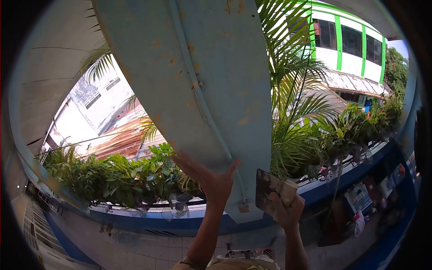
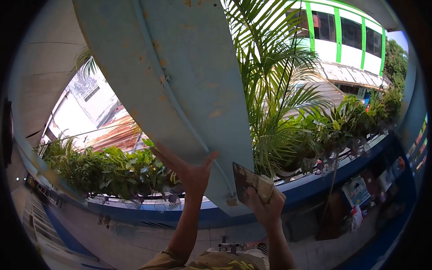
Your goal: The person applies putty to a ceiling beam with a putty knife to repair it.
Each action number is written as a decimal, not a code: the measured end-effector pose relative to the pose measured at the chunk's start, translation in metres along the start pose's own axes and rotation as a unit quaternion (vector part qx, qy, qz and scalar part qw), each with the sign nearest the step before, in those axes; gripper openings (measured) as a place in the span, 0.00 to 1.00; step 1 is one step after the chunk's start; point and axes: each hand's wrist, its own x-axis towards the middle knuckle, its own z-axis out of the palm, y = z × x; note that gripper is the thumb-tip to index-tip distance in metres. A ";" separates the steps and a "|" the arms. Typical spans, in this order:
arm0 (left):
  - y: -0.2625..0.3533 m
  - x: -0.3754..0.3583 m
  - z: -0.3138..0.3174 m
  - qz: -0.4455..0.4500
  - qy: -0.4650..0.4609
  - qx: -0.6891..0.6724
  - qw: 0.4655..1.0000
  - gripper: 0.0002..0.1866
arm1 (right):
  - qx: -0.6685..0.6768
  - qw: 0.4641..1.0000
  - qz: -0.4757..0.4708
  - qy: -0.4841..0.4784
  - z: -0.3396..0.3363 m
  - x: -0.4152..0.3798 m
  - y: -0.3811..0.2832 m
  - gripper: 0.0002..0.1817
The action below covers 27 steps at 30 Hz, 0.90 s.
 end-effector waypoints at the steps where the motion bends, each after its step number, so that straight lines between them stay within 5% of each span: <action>1: -0.004 0.001 0.003 -0.002 0.004 0.002 1.000 0.75 | -0.003 1.000 -0.019 0.008 0.000 0.006 0.001 0.12; 9: -0.021 0.005 -0.001 0.038 0.030 -0.039 0.998 0.64 | 0.018 0.998 -0.062 -0.025 0.013 0.044 0.012 0.10; 18: -0.054 -0.003 0.017 0.088 0.063 0.031 0.994 0.67 | 0.060 0.997 -0.033 -0.047 0.022 0.065 0.023 0.10; 27: -0.034 -0.006 0.014 0.048 0.029 0.043 0.997 0.65 | 0.051 0.996 -0.060 -0.046 0.037 0.088 0.018 0.11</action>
